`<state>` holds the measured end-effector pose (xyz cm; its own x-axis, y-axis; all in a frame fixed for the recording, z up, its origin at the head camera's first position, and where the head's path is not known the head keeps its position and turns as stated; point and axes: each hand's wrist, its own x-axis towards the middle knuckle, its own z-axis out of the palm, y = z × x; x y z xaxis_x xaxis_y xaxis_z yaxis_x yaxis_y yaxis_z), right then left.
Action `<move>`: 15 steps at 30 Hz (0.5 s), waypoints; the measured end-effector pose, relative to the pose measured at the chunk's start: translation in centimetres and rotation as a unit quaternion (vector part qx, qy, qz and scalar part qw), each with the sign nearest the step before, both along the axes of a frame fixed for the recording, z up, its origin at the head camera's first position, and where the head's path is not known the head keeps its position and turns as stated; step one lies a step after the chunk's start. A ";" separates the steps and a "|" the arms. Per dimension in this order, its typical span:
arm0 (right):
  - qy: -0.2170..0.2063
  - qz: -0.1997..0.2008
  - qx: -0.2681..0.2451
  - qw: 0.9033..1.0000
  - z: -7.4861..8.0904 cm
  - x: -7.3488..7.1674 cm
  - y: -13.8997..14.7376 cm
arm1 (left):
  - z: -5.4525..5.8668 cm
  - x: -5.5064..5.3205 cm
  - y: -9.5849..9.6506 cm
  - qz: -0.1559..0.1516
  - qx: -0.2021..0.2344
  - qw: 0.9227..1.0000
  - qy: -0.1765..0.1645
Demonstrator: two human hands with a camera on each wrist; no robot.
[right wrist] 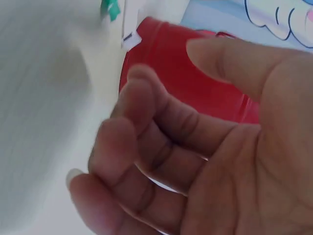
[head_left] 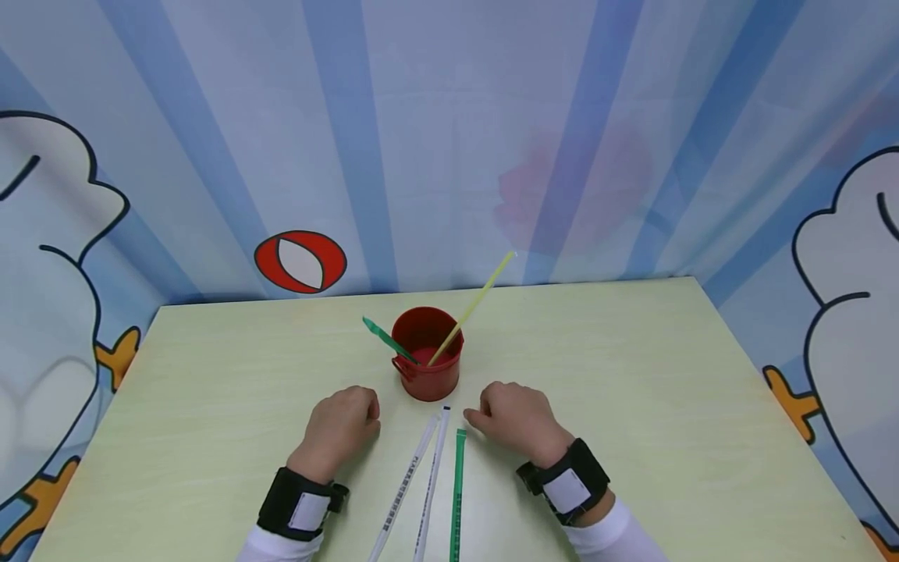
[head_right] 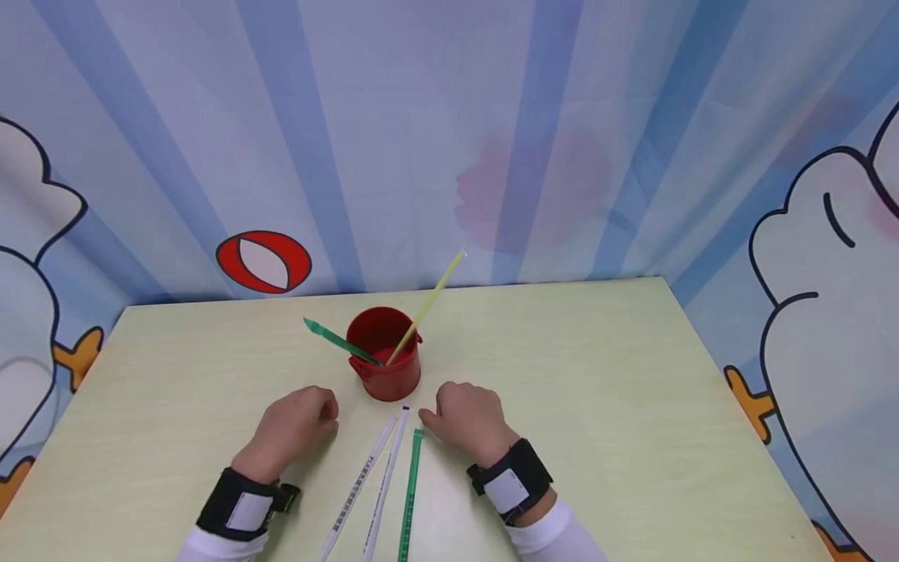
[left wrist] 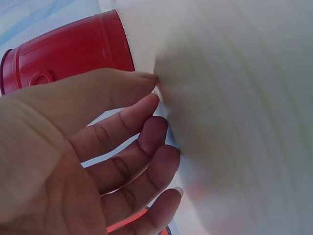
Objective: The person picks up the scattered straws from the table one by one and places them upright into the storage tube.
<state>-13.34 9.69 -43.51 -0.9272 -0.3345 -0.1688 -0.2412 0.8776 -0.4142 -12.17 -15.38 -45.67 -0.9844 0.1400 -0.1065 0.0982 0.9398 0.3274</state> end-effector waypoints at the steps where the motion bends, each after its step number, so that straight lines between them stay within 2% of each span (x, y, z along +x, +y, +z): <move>1: -0.005 0.008 0.005 1.000 0.1 0.2 -0.2 | 0.0 0.0 0.0 0.000 0.000 1.000 0.000; 9: -0.043 0.062 0.059 0.995 -1.0 1.3 -1.8 | -0.1 -0.1 -0.1 -0.004 0.000 1.000 0.000; 15: -0.057 0.077 0.092 0.991 -1.6 1.9 -2.9 | -0.1 -0.2 -0.1 -0.001 0.001 1.000 -0.006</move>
